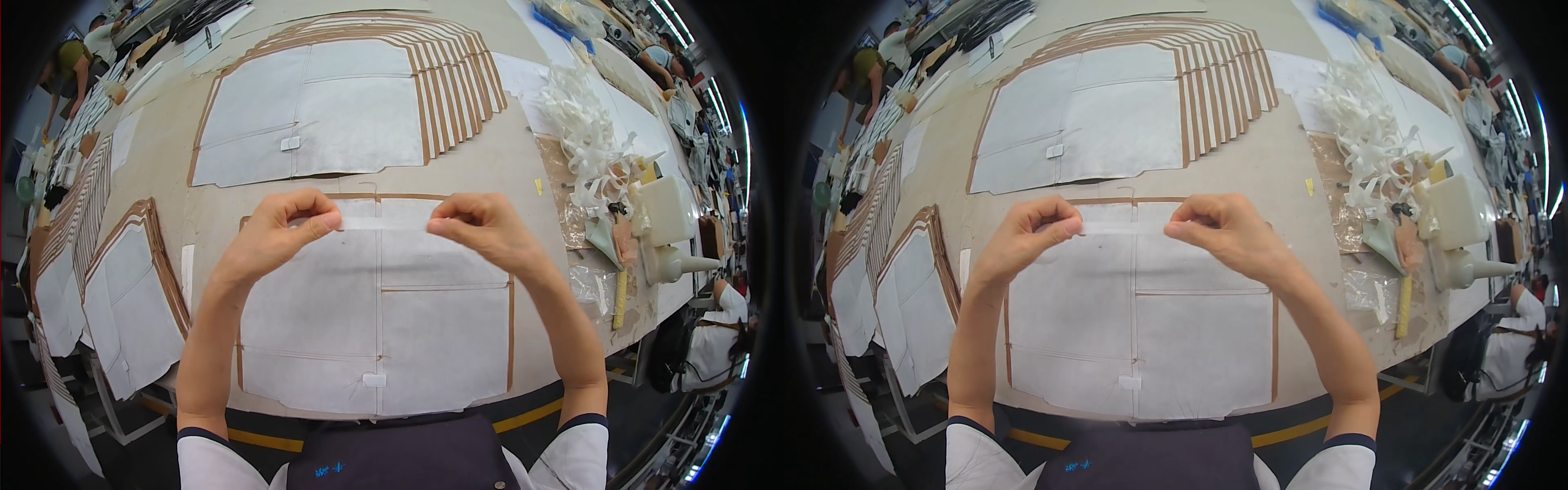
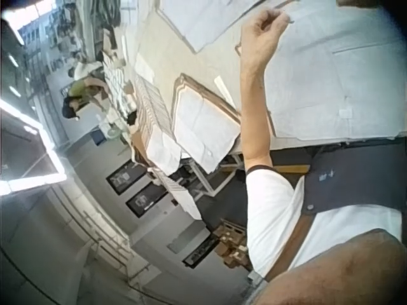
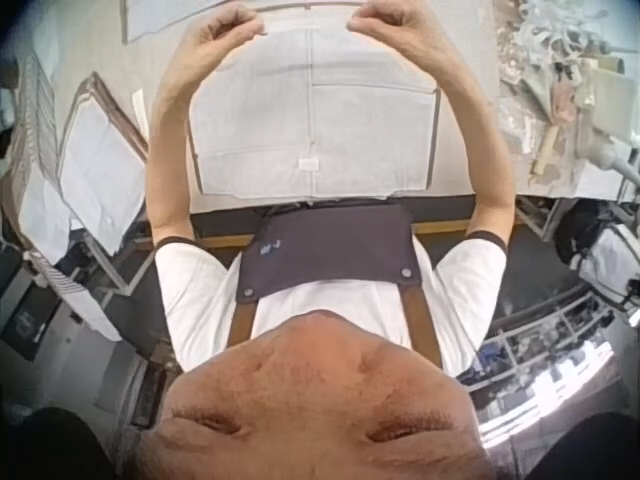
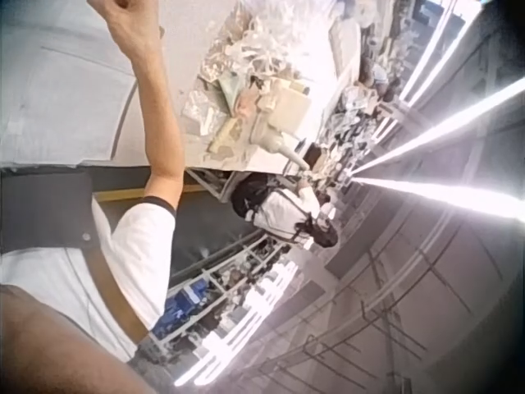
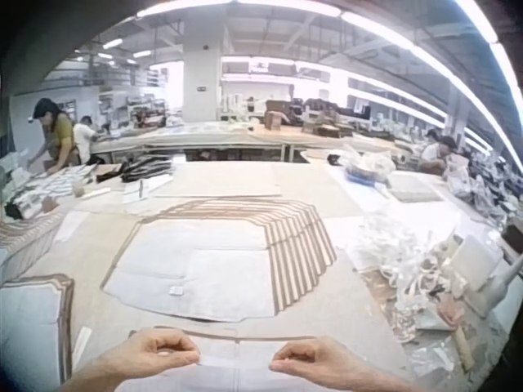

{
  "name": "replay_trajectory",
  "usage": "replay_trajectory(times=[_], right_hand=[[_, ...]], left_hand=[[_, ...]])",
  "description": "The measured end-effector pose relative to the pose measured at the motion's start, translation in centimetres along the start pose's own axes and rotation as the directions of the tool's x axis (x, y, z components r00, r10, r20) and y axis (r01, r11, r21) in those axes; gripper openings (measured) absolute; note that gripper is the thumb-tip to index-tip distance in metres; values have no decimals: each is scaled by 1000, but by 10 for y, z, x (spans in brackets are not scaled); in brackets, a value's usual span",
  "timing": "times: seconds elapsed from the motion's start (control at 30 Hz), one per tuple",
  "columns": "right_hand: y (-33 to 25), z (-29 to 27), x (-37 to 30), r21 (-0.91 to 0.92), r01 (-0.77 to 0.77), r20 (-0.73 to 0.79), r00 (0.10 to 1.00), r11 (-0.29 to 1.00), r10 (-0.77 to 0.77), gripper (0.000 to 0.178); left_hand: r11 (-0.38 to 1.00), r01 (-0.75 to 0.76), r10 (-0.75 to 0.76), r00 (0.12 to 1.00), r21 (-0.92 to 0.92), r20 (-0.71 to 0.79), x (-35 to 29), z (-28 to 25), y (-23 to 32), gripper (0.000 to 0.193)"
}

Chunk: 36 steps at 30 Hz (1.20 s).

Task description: Assembling leather bag components by applying adhesive strips and folding edges.

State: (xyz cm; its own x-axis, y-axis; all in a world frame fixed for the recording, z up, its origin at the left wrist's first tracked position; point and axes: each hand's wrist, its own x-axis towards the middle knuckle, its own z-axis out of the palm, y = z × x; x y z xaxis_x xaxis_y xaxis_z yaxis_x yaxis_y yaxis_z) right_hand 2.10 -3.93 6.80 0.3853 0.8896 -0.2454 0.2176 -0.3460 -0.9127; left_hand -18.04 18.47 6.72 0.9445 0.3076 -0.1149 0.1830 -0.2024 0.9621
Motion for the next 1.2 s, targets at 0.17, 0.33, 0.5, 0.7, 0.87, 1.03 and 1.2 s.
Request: replay_trajectory(times=[0.17,0.33,0.5,0.7,0.87,1.03,1.2], right_hand=[[35,18,31,112,-148,-55,986,983,155,23],[49,25,53,-39,7,-143,990,999,-12,23],[46,25,66,-120,22,-159,986,993,-41,22],[47,26,74,-204,2,-124,992,979,-27,21],[46,23,79,-240,-126,-100,989,962,105,21],[43,21,82,-258,-115,-73,992,959,100,21],[44,23,83,-289,-119,-71,992,950,103,20]], left_hand=[[982,156,-147,985,104,-91,20,8,-51,20],[976,122,-78,970,179,-230,35,13,-69,18],[960,153,-87,958,234,-272,42,9,-69,17],[941,148,-72,967,303,-246,49,7,-73,16],[924,273,-208,946,267,-247,53,6,-66,17],[919,309,-255,939,246,-230,56,3,-65,17],[919,284,-225,947,273,-229,56,3,-66,18]])
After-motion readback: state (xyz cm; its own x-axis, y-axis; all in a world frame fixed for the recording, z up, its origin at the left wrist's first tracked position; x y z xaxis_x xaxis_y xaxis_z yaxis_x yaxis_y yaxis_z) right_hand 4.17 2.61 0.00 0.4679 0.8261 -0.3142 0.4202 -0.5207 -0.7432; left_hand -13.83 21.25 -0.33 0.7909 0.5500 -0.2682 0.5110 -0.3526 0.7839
